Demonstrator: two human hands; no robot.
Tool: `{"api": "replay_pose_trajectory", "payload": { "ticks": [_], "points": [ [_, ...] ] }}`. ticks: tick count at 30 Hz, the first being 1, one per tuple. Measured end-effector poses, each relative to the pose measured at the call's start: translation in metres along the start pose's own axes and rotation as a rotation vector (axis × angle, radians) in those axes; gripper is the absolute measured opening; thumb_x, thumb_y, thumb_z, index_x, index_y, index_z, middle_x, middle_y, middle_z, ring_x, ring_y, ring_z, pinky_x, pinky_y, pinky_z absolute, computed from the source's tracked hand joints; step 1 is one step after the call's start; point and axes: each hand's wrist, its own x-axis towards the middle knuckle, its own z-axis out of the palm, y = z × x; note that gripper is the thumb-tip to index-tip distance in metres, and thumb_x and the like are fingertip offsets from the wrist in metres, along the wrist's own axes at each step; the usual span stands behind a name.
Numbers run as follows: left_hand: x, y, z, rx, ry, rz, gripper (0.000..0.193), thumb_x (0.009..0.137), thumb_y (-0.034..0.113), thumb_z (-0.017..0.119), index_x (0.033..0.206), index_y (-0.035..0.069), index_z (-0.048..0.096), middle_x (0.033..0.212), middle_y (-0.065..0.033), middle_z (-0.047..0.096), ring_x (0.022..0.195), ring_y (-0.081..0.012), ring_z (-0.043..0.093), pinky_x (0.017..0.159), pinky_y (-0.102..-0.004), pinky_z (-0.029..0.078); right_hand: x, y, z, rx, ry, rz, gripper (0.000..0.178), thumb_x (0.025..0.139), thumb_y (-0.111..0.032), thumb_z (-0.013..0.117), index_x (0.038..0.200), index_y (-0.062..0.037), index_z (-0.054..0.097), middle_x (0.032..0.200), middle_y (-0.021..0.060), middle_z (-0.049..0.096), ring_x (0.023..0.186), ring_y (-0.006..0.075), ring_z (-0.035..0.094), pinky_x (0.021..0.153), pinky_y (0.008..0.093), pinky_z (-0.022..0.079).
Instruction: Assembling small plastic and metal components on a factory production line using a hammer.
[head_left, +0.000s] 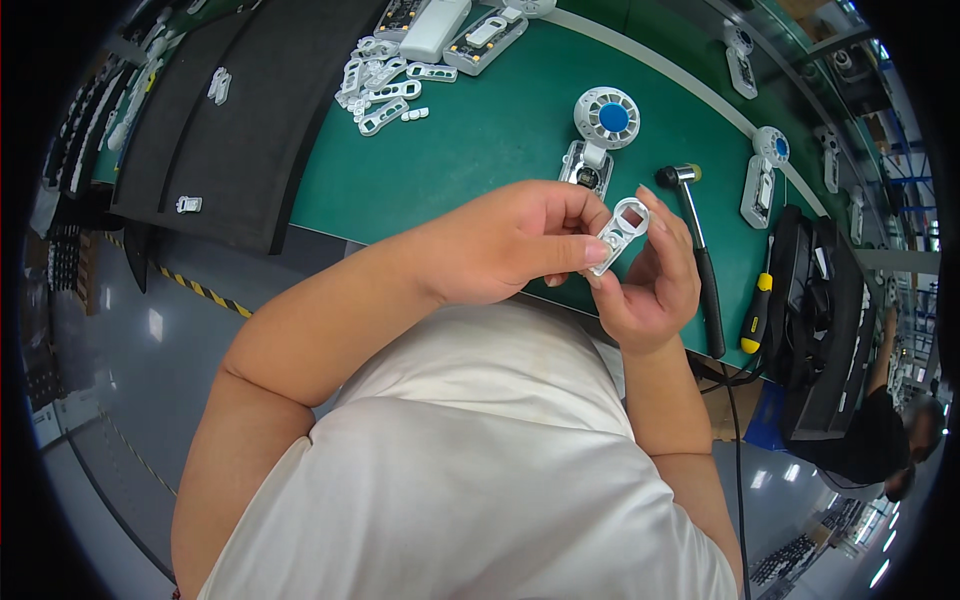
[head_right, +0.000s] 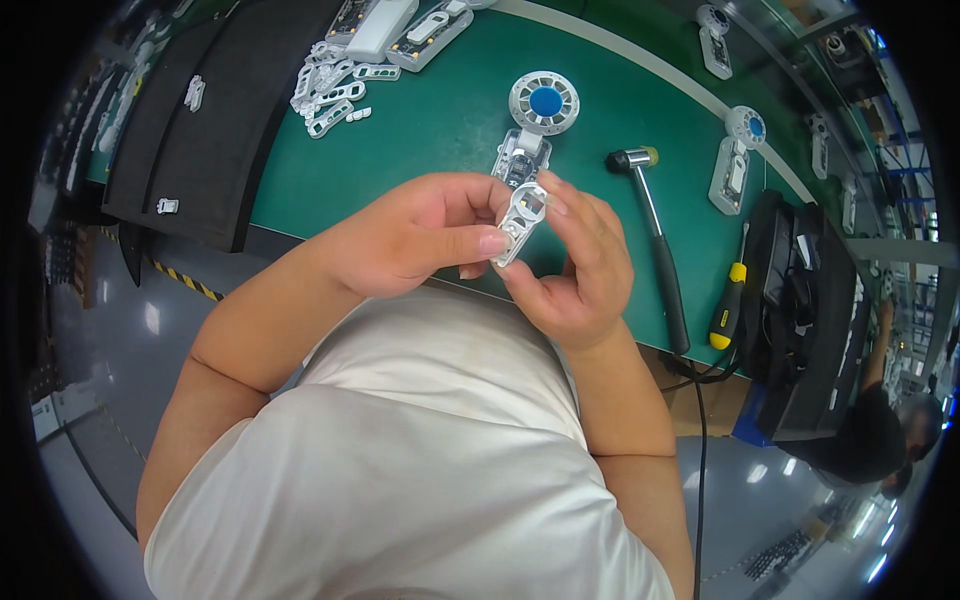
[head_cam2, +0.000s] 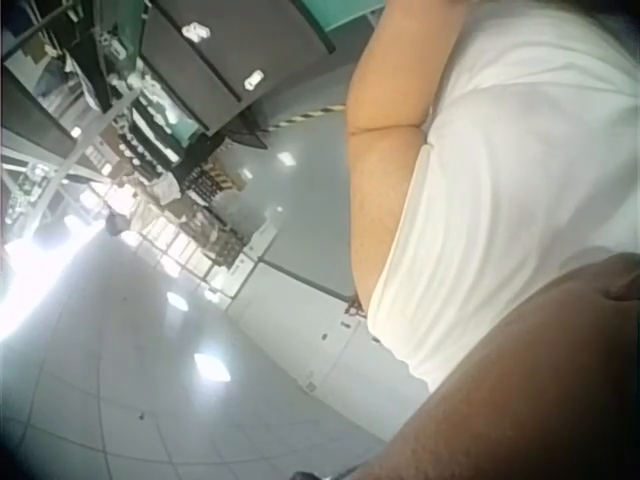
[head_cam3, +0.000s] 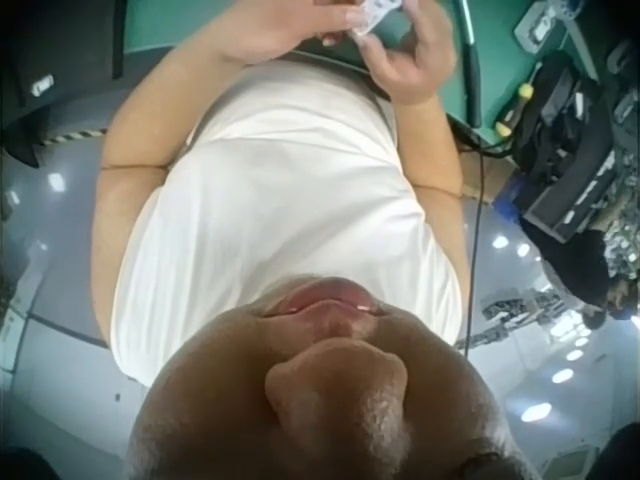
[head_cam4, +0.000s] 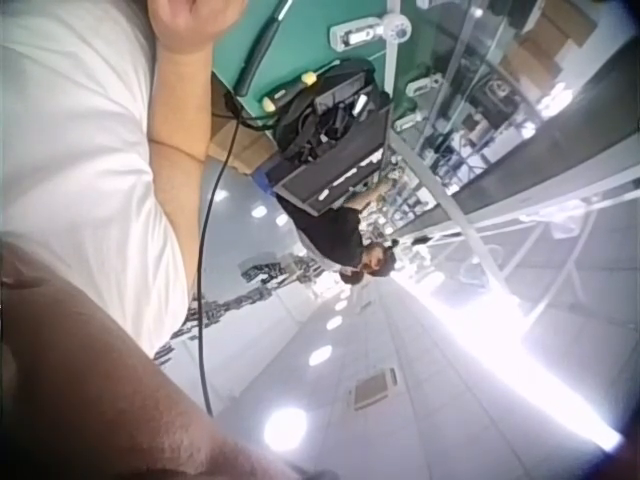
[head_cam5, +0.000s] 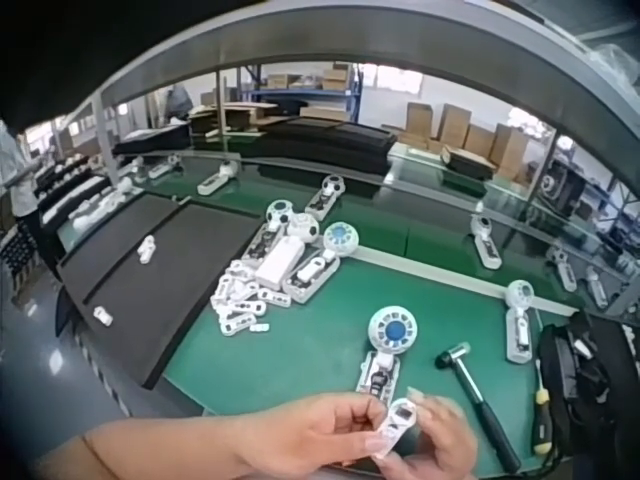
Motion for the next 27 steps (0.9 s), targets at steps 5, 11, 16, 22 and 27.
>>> {"api": "replay_pose_trajectory", "payload": {
  "ticks": [5, 11, 16, 22, 27],
  "points": [
    [0.001, -0.007, -0.001, 0.081, 0.038, 0.072, 0.018, 0.111, 0.02, 0.067, 0.11, 0.003, 0.066, 0.097, 0.0019, 0.065, 0.085, -0.0053, 0.055, 0.075, -0.024, 0.047, 0.004, -0.001, 0.0, -0.022, -0.006, -0.013, 0.073, 0.076, -0.008, 0.091, 0.142, -0.0016, 0.062, 0.138, 0.0245, 0.071, 0.111, 0.039, 0.074, 0.092, 0.0437, 0.059],
    [0.004, -0.002, 0.002, 0.088, 0.061, 0.081, 0.019, 0.111, 0.02, 0.068, 0.112, 0.001, 0.066, 0.097, -0.0001, 0.068, 0.088, -0.0062, 0.06, 0.079, -0.0251, 0.051, 0.004, -0.002, 0.0, -0.04, -0.001, -0.009, 0.072, 0.076, -0.008, 0.091, 0.142, -0.0014, 0.063, 0.139, 0.0244, 0.071, 0.112, 0.0396, 0.074, 0.093, 0.0439, 0.06],
    [0.004, -0.002, 0.006, 0.184, 0.134, 0.089, 0.02, 0.109, 0.014, 0.069, 0.123, 0.0, 0.068, 0.105, -0.0002, 0.07, 0.094, -0.0069, 0.062, 0.085, -0.0251, 0.052, 0.0, -0.001, -0.005, -0.015, -0.074, 0.005, 0.067, 0.091, -0.01, 0.084, 0.15, 0.0054, 0.054, 0.15, 0.0348, 0.059, 0.136, 0.0401, 0.063, 0.113, 0.0489, 0.053],
    [-0.005, 0.014, 0.023, 0.448, 0.25, 0.109, 0.024, 0.106, 0.007, 0.071, 0.126, -0.006, 0.071, 0.107, -0.005, 0.075, 0.095, -0.0076, 0.067, 0.082, -0.0248, 0.055, -0.007, 0.003, 0.001, 0.132, 0.04, 0.088, 0.071, 0.083, -0.008, 0.089, 0.146, 0.002, 0.058, 0.14, 0.0291, 0.068, 0.122, 0.04, 0.07, 0.101, 0.046, 0.059],
    [-0.003, 0.013, 0.024, 0.386, 0.265, 0.111, 0.024, 0.105, 0.007, 0.071, 0.125, -0.007, 0.072, 0.103, -0.0051, 0.075, 0.089, -0.0077, 0.068, 0.078, -0.025, 0.056, -0.01, 0.004, 0.002, 0.233, 0.063, 0.118, 0.07, 0.085, -0.008, 0.087, 0.147, 0.0036, 0.056, 0.143, 0.032, 0.065, 0.127, 0.04, 0.068, 0.105, 0.0472, 0.058]
  ]
}}
